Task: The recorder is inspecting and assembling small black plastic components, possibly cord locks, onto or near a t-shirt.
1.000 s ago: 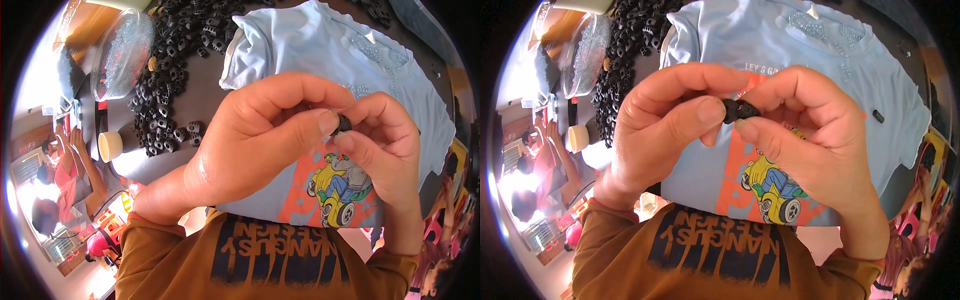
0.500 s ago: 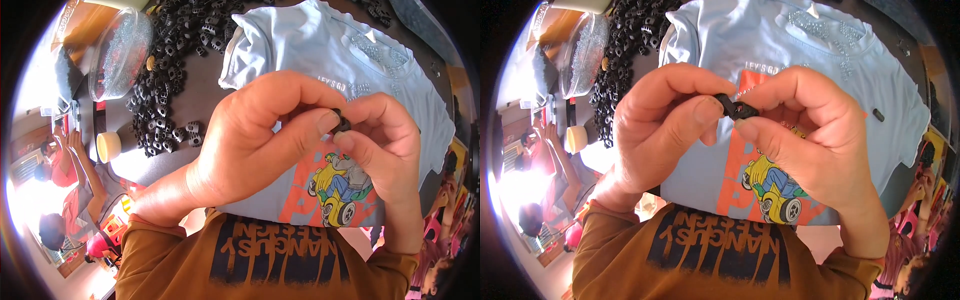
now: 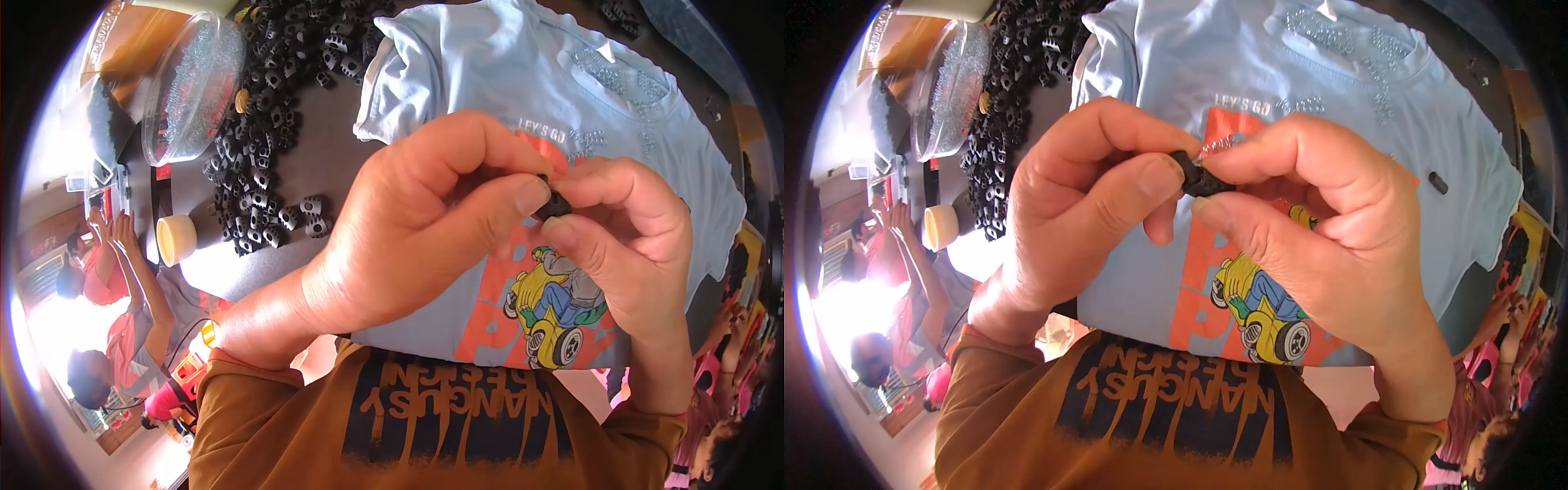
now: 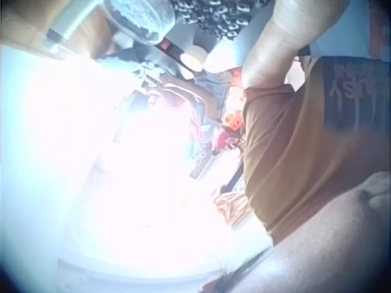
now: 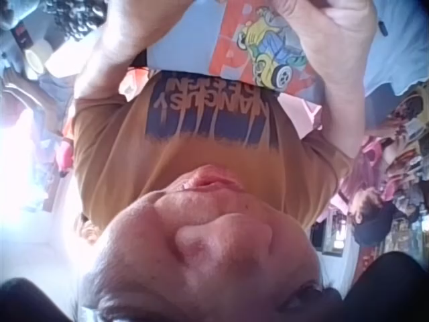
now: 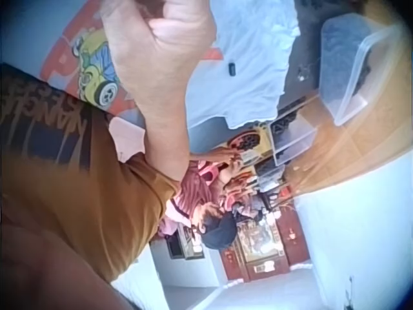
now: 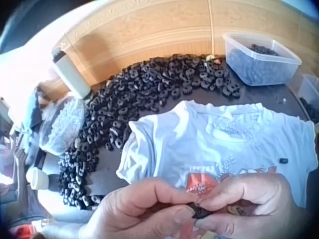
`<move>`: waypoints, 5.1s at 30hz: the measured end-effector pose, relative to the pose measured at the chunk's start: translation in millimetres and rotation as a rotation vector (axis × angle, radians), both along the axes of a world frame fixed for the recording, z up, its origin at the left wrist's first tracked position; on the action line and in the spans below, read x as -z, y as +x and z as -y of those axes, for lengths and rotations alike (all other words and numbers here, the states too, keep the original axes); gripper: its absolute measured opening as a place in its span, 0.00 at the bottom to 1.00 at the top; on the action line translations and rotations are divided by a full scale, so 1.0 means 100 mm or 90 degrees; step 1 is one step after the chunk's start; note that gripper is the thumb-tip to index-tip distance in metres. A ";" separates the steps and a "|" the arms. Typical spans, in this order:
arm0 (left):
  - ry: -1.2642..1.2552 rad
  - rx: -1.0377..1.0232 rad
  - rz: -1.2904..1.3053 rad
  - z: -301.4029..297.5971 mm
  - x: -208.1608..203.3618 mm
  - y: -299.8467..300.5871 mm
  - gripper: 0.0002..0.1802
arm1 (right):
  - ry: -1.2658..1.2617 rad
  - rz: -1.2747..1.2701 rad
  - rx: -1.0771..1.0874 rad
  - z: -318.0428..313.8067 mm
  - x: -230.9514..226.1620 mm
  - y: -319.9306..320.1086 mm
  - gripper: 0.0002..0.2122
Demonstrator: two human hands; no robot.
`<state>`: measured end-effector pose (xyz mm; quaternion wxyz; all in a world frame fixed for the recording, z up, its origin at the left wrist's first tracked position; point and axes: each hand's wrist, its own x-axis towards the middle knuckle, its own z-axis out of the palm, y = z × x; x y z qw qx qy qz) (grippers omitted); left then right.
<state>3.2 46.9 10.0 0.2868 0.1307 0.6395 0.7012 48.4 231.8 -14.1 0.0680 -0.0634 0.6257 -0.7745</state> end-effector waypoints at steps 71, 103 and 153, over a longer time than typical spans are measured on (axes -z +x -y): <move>-0.040 0.089 -0.915 -0.06 0.34 0.18 0.12 | 0.742 -0.300 0.371 -1.34 -0.48 -1.52 0.17; -0.026 0.119 -0.827 -0.12 0.48 0.36 0.08 | 0.679 -0.543 -0.121 1.04 -0.10 -1.17 0.10; -0.657 -0.138 -0.684 0.86 0.09 -0.27 0.09 | 0.020 -0.128 0.200 -0.34 -0.05 -0.15 0.10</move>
